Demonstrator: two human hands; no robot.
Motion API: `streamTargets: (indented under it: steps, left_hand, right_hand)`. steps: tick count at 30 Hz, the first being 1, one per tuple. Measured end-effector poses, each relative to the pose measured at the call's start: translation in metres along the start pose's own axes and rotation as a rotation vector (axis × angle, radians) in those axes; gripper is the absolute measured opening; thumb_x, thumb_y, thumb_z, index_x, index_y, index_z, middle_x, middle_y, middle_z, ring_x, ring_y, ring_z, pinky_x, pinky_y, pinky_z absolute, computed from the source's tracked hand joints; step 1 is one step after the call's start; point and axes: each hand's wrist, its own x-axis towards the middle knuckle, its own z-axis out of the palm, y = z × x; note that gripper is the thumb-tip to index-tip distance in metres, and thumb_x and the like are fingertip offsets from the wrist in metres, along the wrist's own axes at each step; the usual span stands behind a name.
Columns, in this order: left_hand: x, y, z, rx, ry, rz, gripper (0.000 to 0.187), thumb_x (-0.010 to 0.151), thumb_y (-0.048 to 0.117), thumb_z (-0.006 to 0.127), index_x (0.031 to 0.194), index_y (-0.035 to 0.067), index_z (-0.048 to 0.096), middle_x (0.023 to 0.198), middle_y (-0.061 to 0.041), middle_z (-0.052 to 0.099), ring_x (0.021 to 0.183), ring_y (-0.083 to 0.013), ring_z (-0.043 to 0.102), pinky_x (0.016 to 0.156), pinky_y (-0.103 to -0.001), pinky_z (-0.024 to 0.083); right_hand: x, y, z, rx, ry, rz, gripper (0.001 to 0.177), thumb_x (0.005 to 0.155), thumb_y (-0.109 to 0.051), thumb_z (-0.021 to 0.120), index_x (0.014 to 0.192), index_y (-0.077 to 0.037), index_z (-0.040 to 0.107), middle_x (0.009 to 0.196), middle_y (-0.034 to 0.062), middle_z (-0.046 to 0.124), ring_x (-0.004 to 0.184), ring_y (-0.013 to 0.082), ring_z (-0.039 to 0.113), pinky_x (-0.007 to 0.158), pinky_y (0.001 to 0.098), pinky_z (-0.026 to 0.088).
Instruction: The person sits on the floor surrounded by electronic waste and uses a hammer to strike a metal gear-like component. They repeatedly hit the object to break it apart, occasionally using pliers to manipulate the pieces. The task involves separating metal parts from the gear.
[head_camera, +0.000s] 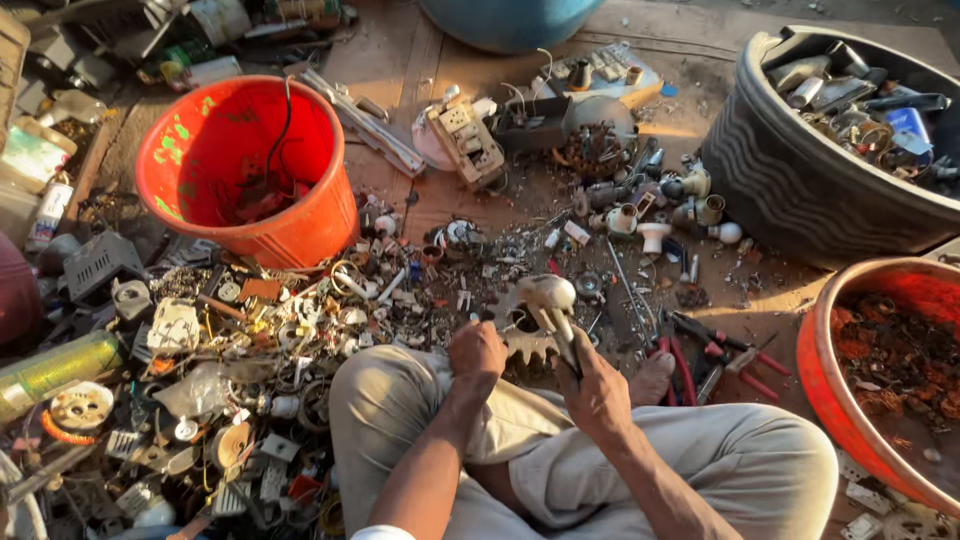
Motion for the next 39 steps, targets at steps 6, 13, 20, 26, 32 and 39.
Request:
streamTargets:
  steps: [6, 13, 20, 26, 32, 39]
  left_hand:
    - [0.005, -0.011, 0.022, 0.099, -0.086, -0.023, 0.008, 0.083, 0.012, 0.071, 0.08, 0.006, 0.075, 0.091, -0.017, 0.074, 0.081, -0.0314, 0.073, 0.072, -0.043, 0.06]
    - [0.003, -0.006, 0.007, -0.029, -0.028, -0.005, 0.011, 0.076, 0.015, 0.076, 0.078, 0.004, 0.077, 0.088, -0.018, 0.074, 0.081, -0.0345, 0.072, 0.072, -0.045, 0.058]
    - [0.008, -0.005, 0.011, 0.033, -0.073, -0.056, 0.012, 0.081, 0.014, 0.073, 0.082, 0.003, 0.076, 0.091, -0.019, 0.074, 0.081, -0.0339, 0.073, 0.073, -0.044, 0.06]
    - [-0.002, -0.022, 0.023, -0.039, -0.048, -0.016, 0.017, 0.09, 0.019, 0.066, 0.085, 0.008, 0.077, 0.09, -0.021, 0.073, 0.084, -0.0387, 0.071, 0.076, -0.051, 0.057]
    - [0.005, -0.012, 0.004, -0.064, -0.053, -0.016, 0.021, 0.083, 0.022, 0.07, 0.081, 0.003, 0.077, 0.089, -0.023, 0.073, 0.083, -0.0398, 0.072, 0.078, -0.049, 0.057]
    - [0.018, -0.016, 0.018, -0.009, -0.096, -0.151, 0.017, 0.079, 0.016, 0.07, 0.079, -0.001, 0.073, 0.085, -0.027, 0.071, 0.081, -0.0407, 0.074, 0.07, -0.048, 0.061]
  right_hand:
    - [-0.002, 0.006, 0.007, -0.232, -0.357, 0.197, 0.053, 0.094, -0.034, 0.064, 0.142, -0.018, 0.05, 0.106, 0.0201, 0.073, 0.092, 0.0434, 0.07, 0.078, 0.0521, 0.056]
    - [0.006, -0.002, -0.002, -0.074, 0.031, -0.11, 0.057, 0.094, -0.031, 0.064, 0.144, -0.013, 0.046, 0.103, 0.022, 0.073, 0.084, 0.042, 0.072, 0.069, 0.0492, 0.058]
    - [0.01, 0.007, 0.007, -0.293, -0.417, 0.14, 0.042, 0.099, -0.03, 0.061, 0.138, -0.015, 0.052, 0.103, 0.019, 0.073, 0.086, 0.0427, 0.071, 0.074, 0.0527, 0.057]
    - [0.005, 0.015, 0.005, -0.181, -0.136, -0.076, 0.066, 0.086, -0.024, 0.069, 0.146, -0.009, 0.046, 0.1, 0.0228, 0.072, 0.084, 0.0455, 0.07, 0.069, 0.0533, 0.056]
    - [-0.004, 0.009, 0.007, -0.117, 0.058, -0.119, 0.055, 0.093, -0.028, 0.066, 0.142, -0.01, 0.048, 0.107, 0.021, 0.073, 0.08, 0.0426, 0.072, 0.064, 0.0504, 0.057]
    - [0.0, 0.05, 0.036, -0.152, -0.261, 0.146, 0.053, 0.09, -0.032, 0.071, 0.135, -0.01, 0.056, 0.091, 0.0233, 0.073, 0.084, 0.0437, 0.07, 0.072, 0.0523, 0.055]
